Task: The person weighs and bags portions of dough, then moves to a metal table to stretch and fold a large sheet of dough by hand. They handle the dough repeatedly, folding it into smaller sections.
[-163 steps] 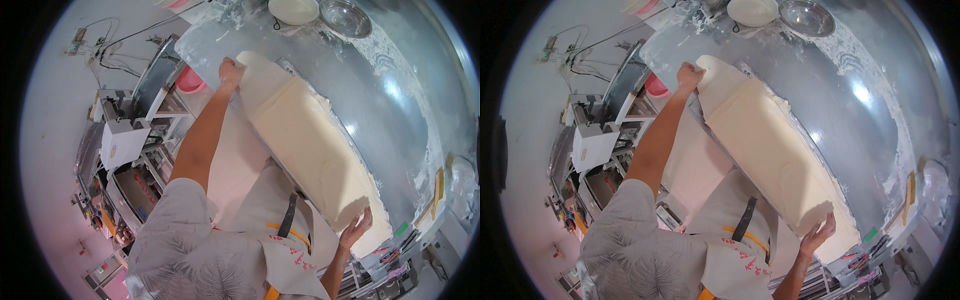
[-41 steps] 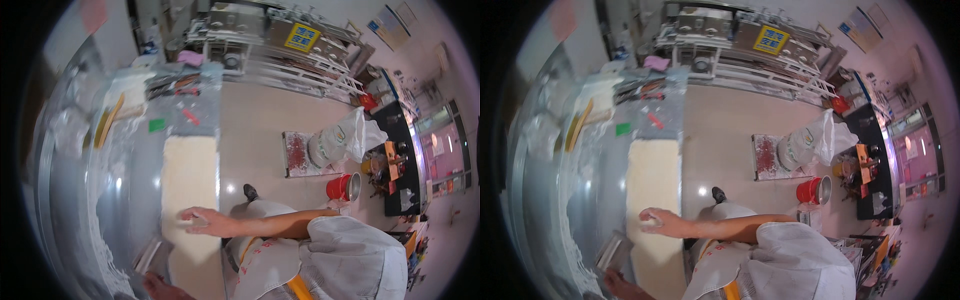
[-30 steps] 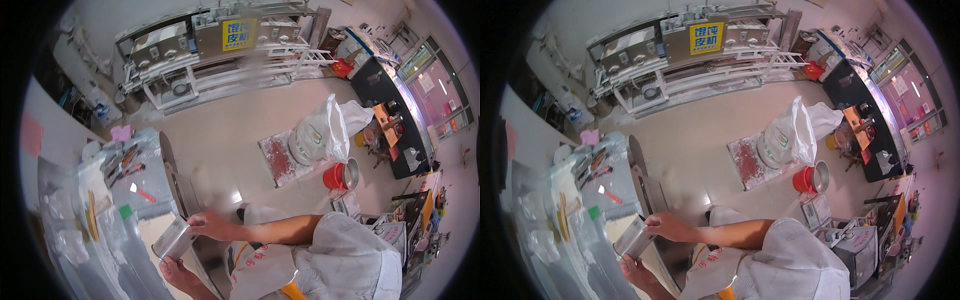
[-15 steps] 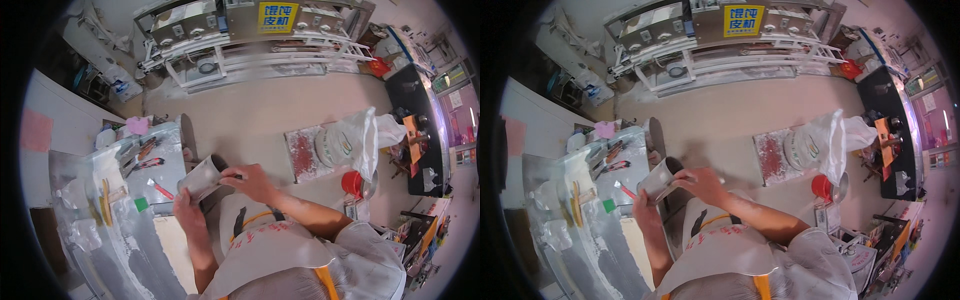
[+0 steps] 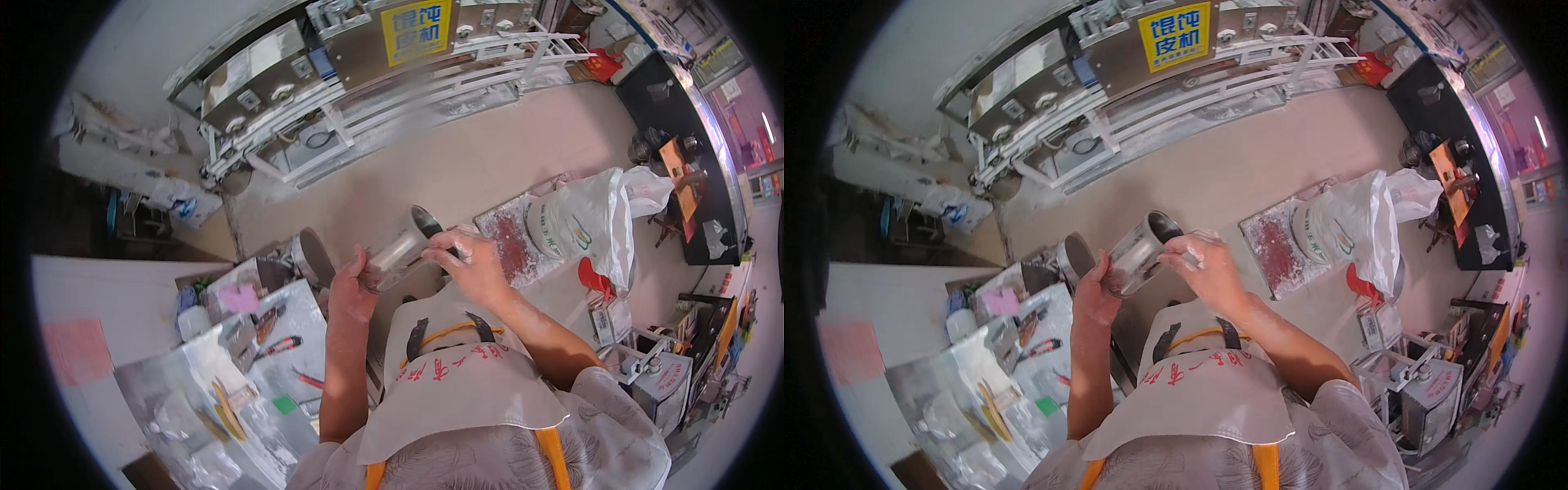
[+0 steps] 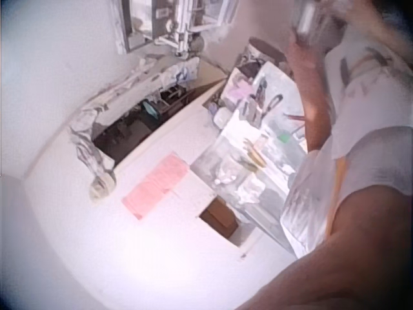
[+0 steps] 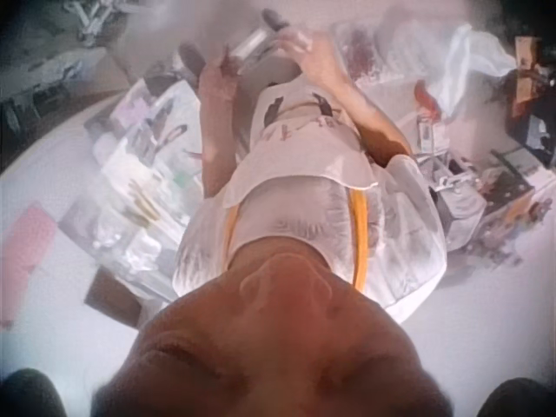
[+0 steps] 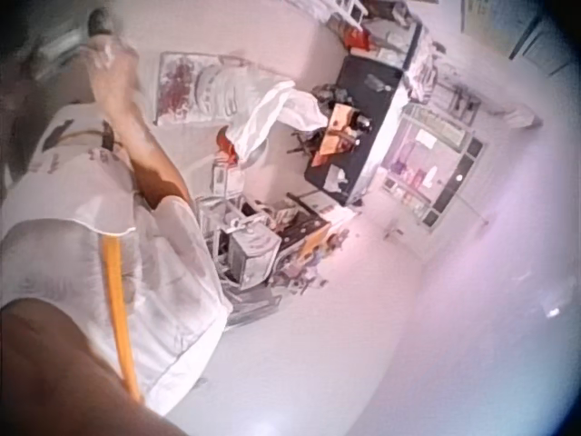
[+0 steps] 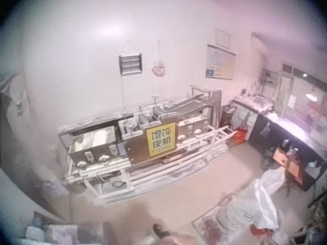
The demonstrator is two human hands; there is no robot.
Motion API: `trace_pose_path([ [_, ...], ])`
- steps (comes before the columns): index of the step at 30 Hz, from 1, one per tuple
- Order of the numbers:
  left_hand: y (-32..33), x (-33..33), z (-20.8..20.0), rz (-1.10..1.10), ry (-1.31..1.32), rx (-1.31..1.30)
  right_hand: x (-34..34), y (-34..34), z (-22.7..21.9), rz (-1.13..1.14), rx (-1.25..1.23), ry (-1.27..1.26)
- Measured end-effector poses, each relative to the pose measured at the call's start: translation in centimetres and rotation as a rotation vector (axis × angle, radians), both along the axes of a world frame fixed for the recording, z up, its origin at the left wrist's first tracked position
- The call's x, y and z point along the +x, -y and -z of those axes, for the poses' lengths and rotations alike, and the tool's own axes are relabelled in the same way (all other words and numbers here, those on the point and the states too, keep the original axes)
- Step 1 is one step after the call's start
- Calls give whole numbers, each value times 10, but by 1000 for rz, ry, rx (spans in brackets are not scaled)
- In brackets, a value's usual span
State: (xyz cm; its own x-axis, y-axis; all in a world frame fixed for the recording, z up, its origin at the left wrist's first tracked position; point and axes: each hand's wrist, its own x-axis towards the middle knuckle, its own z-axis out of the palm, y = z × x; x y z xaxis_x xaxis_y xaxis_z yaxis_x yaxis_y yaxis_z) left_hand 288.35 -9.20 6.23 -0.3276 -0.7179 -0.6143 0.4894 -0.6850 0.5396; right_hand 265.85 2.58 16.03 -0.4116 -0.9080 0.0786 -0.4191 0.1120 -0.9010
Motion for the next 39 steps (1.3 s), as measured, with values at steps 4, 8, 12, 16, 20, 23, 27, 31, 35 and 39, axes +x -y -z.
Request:
trace_pose_path([
  [4, 35, -87, -37, 426, 553, -481, -72, 25, 19, 278, 72, 236],
  [8, 67, -170, -58, 402, 468, -751, -136, 65, 16, 355, 64, 325],
  [12, 155, -232, -27, 438, -37, -115, -193, 67, 15, 311, -259, -46],
  [16, 155, -339, -51, 735, 184, -729, -256, 68, -7, 692, -16, 398],
  [20, 172, -393, -61, 956, 342, -923, -276, 79, -8, 922, 18, 477],
  [23, 223, -458, -32, 1087, 153, -457, -272, 70, 10, 915, -30, 61],
  [27, 231, -525, -60, 1403, 13, -35, -253, 78, 22, 1148, 15, -124],
  [31, 219, -529, -63, 1694, -95, -876, -240, 95, 21, 1550, -213, 422],
  [35, 213, -547, -8, 1669, -159, -458, -201, 113, -1, 1574, -58, 215],
  [39, 183, -562, -6, 1920, -95, 14, -150, 90, 15, 1536, 211, -453],
])
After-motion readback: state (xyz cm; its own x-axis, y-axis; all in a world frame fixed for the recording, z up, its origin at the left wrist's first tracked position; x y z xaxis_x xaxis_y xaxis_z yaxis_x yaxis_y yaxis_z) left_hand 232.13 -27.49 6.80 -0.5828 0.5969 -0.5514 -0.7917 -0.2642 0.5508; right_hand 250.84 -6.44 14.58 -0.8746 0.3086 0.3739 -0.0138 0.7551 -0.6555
